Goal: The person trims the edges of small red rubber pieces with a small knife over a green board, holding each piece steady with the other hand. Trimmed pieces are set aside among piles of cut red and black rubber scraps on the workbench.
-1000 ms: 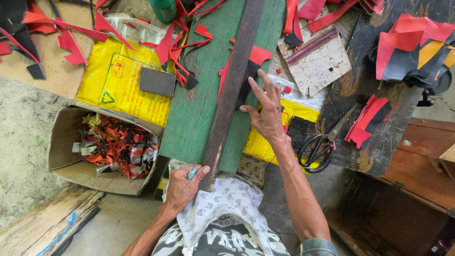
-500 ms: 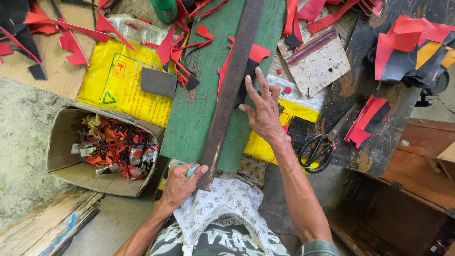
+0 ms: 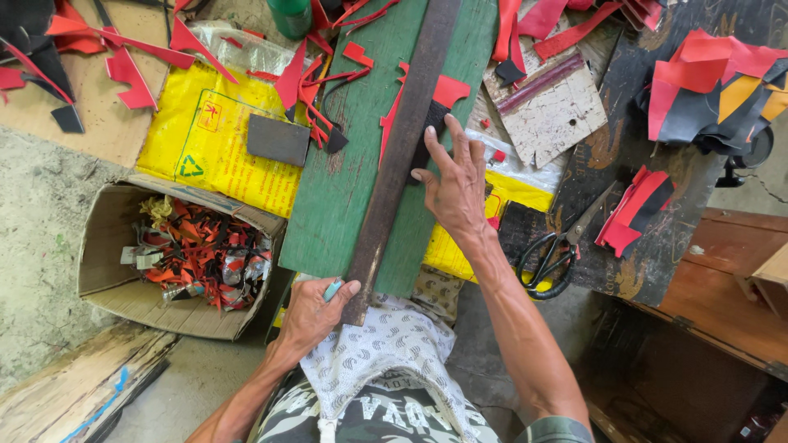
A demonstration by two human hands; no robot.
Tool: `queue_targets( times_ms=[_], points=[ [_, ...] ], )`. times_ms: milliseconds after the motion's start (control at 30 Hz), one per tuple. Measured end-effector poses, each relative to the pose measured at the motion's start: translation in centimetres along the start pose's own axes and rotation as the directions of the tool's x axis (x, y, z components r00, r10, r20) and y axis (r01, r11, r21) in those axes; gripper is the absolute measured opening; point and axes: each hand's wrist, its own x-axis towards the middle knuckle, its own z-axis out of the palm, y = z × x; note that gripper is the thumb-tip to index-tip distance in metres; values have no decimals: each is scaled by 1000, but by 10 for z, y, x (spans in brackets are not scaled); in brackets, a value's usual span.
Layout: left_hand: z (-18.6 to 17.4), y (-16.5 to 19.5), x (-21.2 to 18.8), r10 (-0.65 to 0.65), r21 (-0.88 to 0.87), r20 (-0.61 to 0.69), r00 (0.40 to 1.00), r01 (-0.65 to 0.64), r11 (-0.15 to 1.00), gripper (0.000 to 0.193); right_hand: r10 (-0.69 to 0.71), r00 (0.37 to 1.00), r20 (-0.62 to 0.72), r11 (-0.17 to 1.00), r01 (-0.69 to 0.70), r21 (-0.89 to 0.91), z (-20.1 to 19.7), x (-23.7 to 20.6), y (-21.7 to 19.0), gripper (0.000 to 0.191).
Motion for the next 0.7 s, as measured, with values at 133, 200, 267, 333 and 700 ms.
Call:
queue_targets(
  times_ms=[133,200,267,333,700],
  points=[
    [-4,5,1,4,3,28,1000,-5,1000,57,-96,994,55,995,98,-35,-12,20,1,70],
    [-6,7,2,-22,-19,56,998,23,1000,53,-128,985,119,992,124,36,-19,38,5,92],
    [-8,8,2,-64,-56,98,993,70,996,48,-140,970,198,990,132,56,-24,55,8,109],
    [-8,7,2,-60,-35,83,995,63,997,52,-118,948,294,993,116,26,-27,65,11,121],
    [-1,-8,1,5,-9,28,1000,-5,1000,57,-108,944,311,993,85,84,-26,61,14,125]
  ],
)
